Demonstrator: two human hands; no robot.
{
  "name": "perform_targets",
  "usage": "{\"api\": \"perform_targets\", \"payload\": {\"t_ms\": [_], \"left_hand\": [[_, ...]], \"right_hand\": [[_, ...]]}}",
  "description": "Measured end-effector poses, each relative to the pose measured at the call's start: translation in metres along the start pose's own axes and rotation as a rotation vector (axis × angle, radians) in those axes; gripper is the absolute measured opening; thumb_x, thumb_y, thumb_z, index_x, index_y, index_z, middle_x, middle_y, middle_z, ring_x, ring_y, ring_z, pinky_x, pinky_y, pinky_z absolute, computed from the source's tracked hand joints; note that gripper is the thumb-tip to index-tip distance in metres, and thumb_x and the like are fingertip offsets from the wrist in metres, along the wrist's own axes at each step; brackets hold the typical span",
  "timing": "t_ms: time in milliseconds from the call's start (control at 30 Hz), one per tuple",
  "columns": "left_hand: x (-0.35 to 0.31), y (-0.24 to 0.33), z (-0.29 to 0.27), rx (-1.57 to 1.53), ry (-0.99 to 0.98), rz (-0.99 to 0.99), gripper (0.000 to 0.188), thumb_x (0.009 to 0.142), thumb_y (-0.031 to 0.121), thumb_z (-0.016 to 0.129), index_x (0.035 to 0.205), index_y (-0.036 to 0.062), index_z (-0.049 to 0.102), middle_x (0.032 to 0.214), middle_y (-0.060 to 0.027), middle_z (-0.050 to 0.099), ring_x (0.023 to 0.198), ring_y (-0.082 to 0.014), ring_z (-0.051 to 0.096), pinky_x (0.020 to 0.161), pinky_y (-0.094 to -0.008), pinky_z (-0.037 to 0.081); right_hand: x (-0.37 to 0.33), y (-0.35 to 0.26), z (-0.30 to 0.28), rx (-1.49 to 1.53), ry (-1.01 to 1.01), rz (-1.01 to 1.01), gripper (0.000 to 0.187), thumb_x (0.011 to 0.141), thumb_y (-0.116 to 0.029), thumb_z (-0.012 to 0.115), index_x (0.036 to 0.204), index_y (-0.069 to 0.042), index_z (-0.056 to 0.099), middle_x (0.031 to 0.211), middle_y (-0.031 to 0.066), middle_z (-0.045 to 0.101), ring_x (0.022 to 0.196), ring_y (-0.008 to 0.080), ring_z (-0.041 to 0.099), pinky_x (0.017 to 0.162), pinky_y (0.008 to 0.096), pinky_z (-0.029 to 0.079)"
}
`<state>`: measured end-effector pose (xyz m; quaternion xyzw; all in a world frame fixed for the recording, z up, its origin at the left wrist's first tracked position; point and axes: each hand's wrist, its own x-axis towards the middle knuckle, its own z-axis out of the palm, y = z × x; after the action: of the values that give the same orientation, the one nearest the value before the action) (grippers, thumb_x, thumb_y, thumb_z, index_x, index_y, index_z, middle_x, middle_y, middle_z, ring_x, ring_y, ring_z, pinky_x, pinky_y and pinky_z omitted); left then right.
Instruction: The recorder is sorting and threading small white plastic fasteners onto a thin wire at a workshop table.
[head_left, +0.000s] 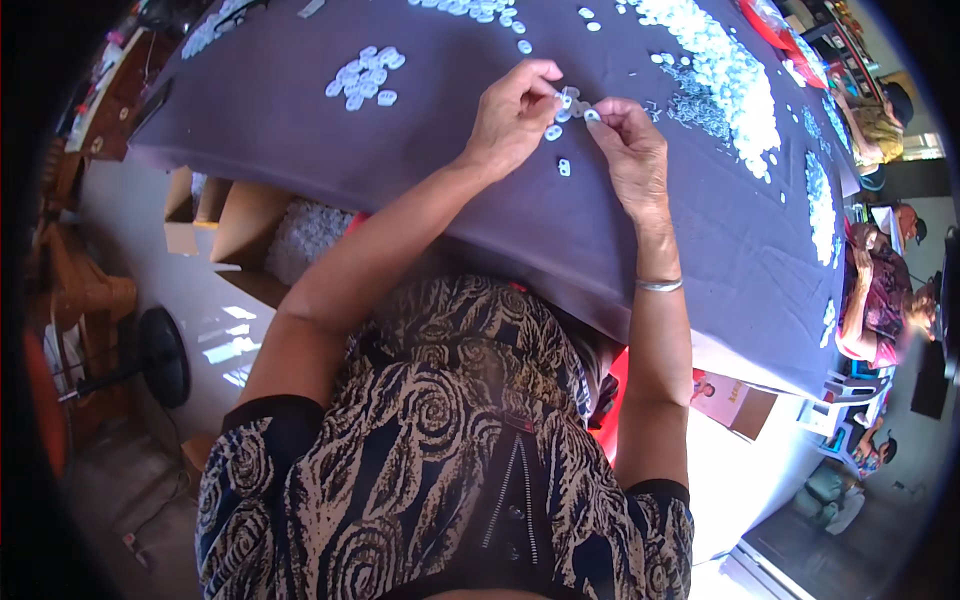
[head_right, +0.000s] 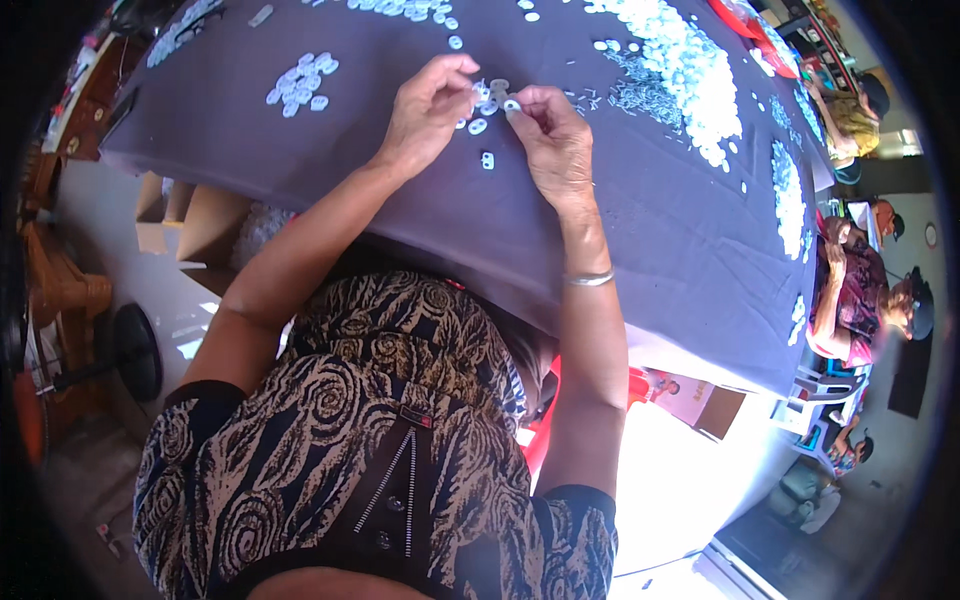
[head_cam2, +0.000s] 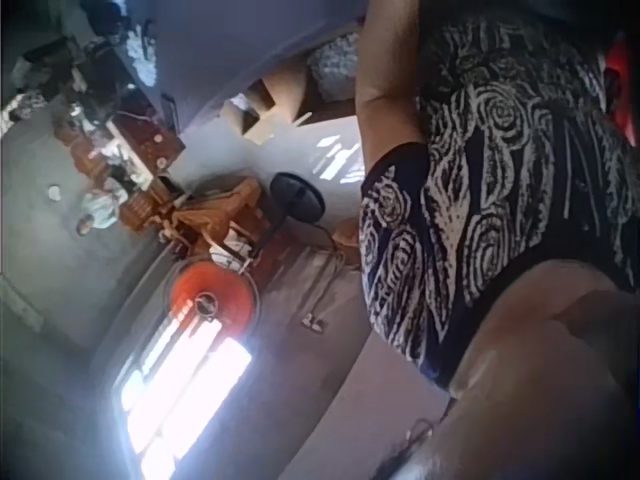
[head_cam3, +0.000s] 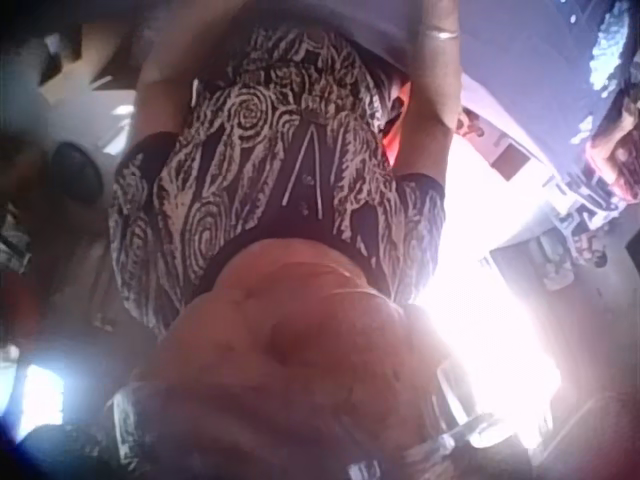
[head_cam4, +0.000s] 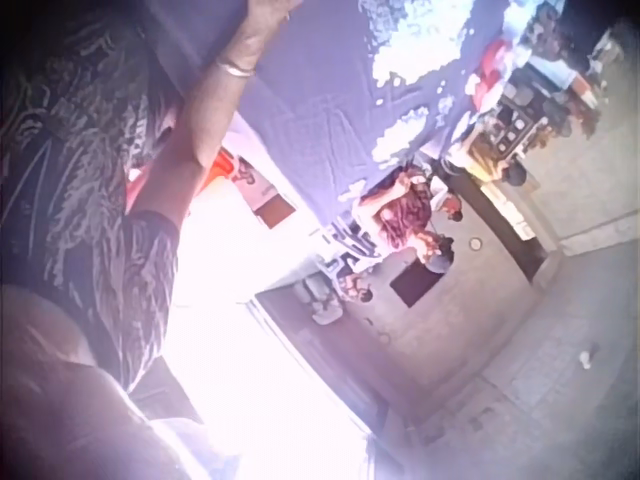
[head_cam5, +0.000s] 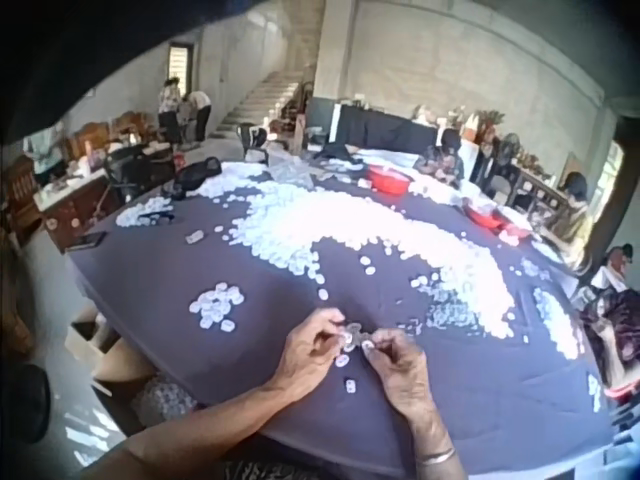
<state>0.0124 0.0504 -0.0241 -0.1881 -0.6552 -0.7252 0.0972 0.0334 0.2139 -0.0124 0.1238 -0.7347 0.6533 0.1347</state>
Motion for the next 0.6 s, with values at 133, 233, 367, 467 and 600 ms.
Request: {"api": "perform_targets", "payload": {"t_ms": [133,233,367,467,600], "left_hand": [[-0.016,0.017,0.001,0.016,-0.181,-0.101,0.029,0.084,-0.001,0.059,0.112,0.0042,0.051,0.079,-0.0003,0.056,0.067,-0.0068,0.052,0.061,-0.0215,0.044],[-0.021,0.013,-0.002,0.023,-0.223,-0.123,0.034,0.084,0.000,0.059,0.116,0.0053,0.049,0.079,-0.0009,0.056,0.067,-0.0071,0.053,0.061,-0.0213,0.044],[-0.023,0.011,-0.003,0.025,-0.240,-0.115,0.036,0.085,0.001,0.060,0.118,0.0055,0.047,0.080,-0.0015,0.056,0.067,-0.0075,0.053,0.062,-0.0213,0.044],[-0.021,0.010,-0.004,0.027,-0.274,-0.128,0.037,0.085,0.002,0.060,0.118,0.0054,0.046,0.080,-0.0016,0.056,0.068,-0.0081,0.053,0.062,-0.0219,0.044],[-0.022,0.009,-0.004,0.023,-0.311,-0.133,0.038,0.084,0.002,0.060,0.119,0.0053,0.045,0.081,-0.0020,0.055,0.070,-0.0087,0.053,0.063,-0.0226,0.044]], "right_hand": [[-0.001,-0.013,-0.017,0.141,-0.012,0.151,0.008,0.087,-0.006,0.060,0.094,-0.002,0.063,0.077,-0.0017,0.057,0.063,0.0048,0.045,0.057,0.0195,0.036],[0.001,-0.015,-0.019,0.134,-0.023,0.169,0.010,0.088,-0.008,0.060,0.094,-0.001,0.064,0.077,-0.0010,0.057,0.063,0.0060,0.045,0.057,0.0203,0.036],[0.001,-0.015,-0.016,0.111,-0.064,0.183,0.012,0.088,-0.008,0.060,0.095,0.000,0.065,0.076,-0.0009,0.056,0.061,0.0063,0.044,0.056,0.0210,0.037],[0.000,-0.015,-0.015,0.098,-0.099,0.195,0.013,0.088,-0.008,0.059,0.095,0.001,0.065,0.075,-0.0013,0.055,0.061,0.0061,0.044,0.056,0.0209,0.037],[-0.002,-0.011,-0.012,0.035,-0.108,0.210,0.014,0.087,-0.010,0.061,0.095,-0.001,0.067,0.068,-0.0047,0.053,0.059,0.0035,0.042,0.052,0.0189,0.035]]}}
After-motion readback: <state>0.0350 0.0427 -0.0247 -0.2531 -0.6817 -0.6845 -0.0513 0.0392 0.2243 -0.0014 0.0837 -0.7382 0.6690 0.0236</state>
